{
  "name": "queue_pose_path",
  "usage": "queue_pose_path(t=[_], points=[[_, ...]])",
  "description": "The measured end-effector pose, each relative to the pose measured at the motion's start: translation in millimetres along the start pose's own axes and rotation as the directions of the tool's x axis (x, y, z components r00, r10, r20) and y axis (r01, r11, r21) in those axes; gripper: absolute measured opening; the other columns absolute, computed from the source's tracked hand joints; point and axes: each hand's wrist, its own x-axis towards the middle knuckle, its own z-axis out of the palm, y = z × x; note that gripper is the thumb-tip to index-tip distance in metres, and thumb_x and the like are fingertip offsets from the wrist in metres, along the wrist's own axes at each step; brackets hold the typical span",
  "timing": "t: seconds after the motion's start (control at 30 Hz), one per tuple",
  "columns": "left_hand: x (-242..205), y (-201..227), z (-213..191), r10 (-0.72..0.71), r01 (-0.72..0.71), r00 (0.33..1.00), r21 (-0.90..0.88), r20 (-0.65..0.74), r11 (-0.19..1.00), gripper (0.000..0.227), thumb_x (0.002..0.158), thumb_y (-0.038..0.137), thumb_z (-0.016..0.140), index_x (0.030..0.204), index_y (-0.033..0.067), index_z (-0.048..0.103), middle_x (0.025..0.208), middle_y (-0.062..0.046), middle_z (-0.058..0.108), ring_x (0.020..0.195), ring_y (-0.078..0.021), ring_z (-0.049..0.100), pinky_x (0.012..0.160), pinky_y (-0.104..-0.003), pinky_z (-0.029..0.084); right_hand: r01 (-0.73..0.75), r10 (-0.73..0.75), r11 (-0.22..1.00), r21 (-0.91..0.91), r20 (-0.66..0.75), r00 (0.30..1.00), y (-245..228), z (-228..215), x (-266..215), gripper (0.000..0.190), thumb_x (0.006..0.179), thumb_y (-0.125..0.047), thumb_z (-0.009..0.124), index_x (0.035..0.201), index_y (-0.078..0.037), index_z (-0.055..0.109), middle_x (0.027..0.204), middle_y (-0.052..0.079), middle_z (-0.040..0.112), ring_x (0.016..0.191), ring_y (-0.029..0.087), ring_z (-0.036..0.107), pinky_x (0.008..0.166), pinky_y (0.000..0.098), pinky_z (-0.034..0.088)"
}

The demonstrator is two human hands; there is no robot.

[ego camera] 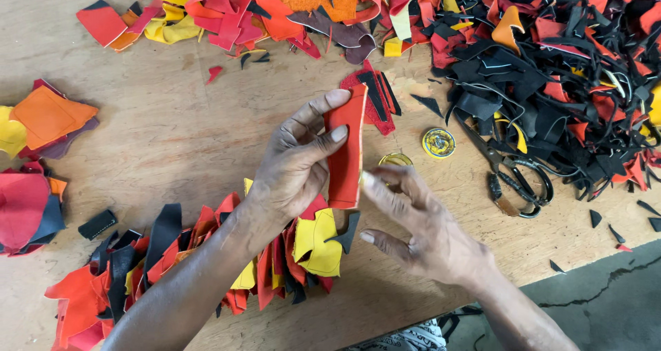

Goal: The person picks up various colored fabric pieces from a pile on a wooden table, turns them over, and places them into a separate stack. The person handles red, black, yellow, and orange pieces throughout the video.

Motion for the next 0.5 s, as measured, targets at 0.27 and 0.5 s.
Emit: queue_pose_path(t=[0.27, 0.5], points=[[-2, 3, 1, -0.003, 0.003, 1.0, 0.025, 0.014, 1.0, 0.047, 0.095, -0.008, 0.069, 0.14, 0.0008, 0.059, 0.135, -0.01, 0.061, 0.123, -0.0143, 0.059, 0.109, -0.03, 0.05, 0.031, -0.061, 0.989, -0.147, -0.204, 0.977, 9, 7, -2, 0.075, 0.088, -0.008, 0.081, 0.153, -0.016, 0.045, 0.134, 0.015, 0.052, 0.11, 0.024, 0.063, 0.086, 0.0333, 0.062], [-1, 5, -1, -0.003, 0.003, 1.0, -0.001, -0.018, 1.0, 0.047, 0.094, -0.008, 0.068, 0.139, 0.0013, 0.059, 0.132, -0.01, 0.064, 0.118, -0.0152, 0.063, 0.106, -0.032, 0.052, 0.168, -0.18, 0.951, -0.26, -0.025, 0.983, -8, 12, -6, 0.079, 0.082, -0.005, 0.082, 0.15, -0.026, 0.05, 0.113, 0.01, 0.058, 0.102, 0.024, 0.065, 0.069, 0.0329, 0.059]])
